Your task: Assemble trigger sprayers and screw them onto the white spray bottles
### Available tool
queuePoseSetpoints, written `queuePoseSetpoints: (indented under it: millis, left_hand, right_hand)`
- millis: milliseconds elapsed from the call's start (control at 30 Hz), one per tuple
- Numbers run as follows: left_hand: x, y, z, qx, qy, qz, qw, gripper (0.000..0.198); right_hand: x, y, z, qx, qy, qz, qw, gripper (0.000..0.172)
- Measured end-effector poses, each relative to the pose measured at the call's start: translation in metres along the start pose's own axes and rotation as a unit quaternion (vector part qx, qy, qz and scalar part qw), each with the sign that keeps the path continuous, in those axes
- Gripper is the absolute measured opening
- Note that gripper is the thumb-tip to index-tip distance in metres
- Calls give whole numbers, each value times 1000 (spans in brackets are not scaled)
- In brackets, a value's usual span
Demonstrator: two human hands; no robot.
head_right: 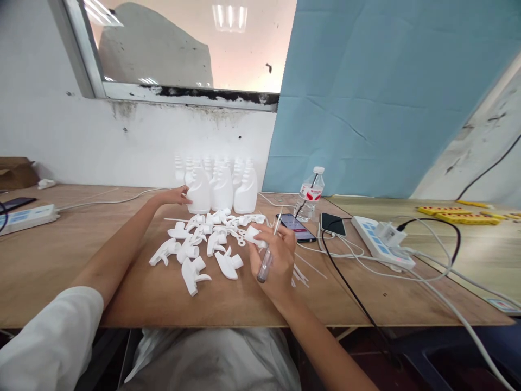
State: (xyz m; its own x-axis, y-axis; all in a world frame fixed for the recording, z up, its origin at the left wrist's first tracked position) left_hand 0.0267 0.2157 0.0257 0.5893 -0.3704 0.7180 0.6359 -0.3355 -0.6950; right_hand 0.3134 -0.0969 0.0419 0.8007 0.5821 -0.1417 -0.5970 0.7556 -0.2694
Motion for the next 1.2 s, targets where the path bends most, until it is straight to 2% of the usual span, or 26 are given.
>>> queuePoseSetpoints:
  millis: [100, 200, 267, 333, 400, 467, 567, 600, 667, 733, 800, 967, 1067, 1200]
  left_hand:
    - [12, -14, -6, 34, -14, 58, 998, 61]
    - [39, -34, -21, 71, -13, 105, 992, 60]
    - [69, -42, -36, 97, 5, 147, 984, 58]
    - [111, -36, -55, 110, 62, 219, 968, 51]
    - [156, -7, -75, 41, 148, 207, 966, 44]
    - [192, 35, -95, -59, 215, 145, 964, 40]
    - [217, 102, -121, -174, 261, 13, 949, 42]
    - [217, 122, -126, -202, 253, -57, 944, 47]
    - [208, 150, -133, -216, 222, -215, 926, 54]
    - [193, 169, -138, -217, 195, -333, 897, 57]
    - [179, 178, -139, -204, 171, -403, 876, 57]
    - [157, 183, -133, -122, 136, -466, 865, 46]
    - [154, 187, -129, -136, 130, -471, 862, 46]
    - [153, 190, -129, -158, 132, -446, 871, 50]
  right_hand:
    - [3, 0, 1, -8, 49, 38, 998, 31]
    - [7, -2, 3, -14, 124, 99, 987, 35]
    - [11, -4, 5, -12, 178, 130, 975, 34]
    - [16, -3, 5, -15, 230, 171, 958, 30]
    - [22, 1, 4, -23, 275, 225, 934, 26]
    - [28, 4, 1, -19, 305, 273, 912, 24]
    - [35, 7, -3, 18, 331, 326, 885, 23]
    - [36, 7, -4, 30, 337, 343, 876, 23]
    - [36, 11, -5, 28, 351, 386, 853, 25]
    - [31, 17, -6, -8, 365, 436, 823, 28]
    - [25, 24, -8, -61, 370, 462, 803, 29]
    - [16, 30, -13, -158, 346, 407, 830, 29]
    - [16, 29, -11, -185, 324, 402, 836, 24]
    - [12, 24, -5, -215, 273, 307, 886, 15]
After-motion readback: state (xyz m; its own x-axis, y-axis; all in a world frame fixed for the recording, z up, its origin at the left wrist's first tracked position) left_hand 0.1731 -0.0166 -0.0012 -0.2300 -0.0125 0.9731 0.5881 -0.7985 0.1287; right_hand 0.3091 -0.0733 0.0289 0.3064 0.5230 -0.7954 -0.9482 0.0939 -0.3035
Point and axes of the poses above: each hand's wrist, its own z-axis towards the middle knuckle, its own y-axis out of the palm, x = y × z, the point moved 5 cm from there along z, towards the middle knuckle, and after that the axes turned 5 degrees about -x, right-handed, at the moved point
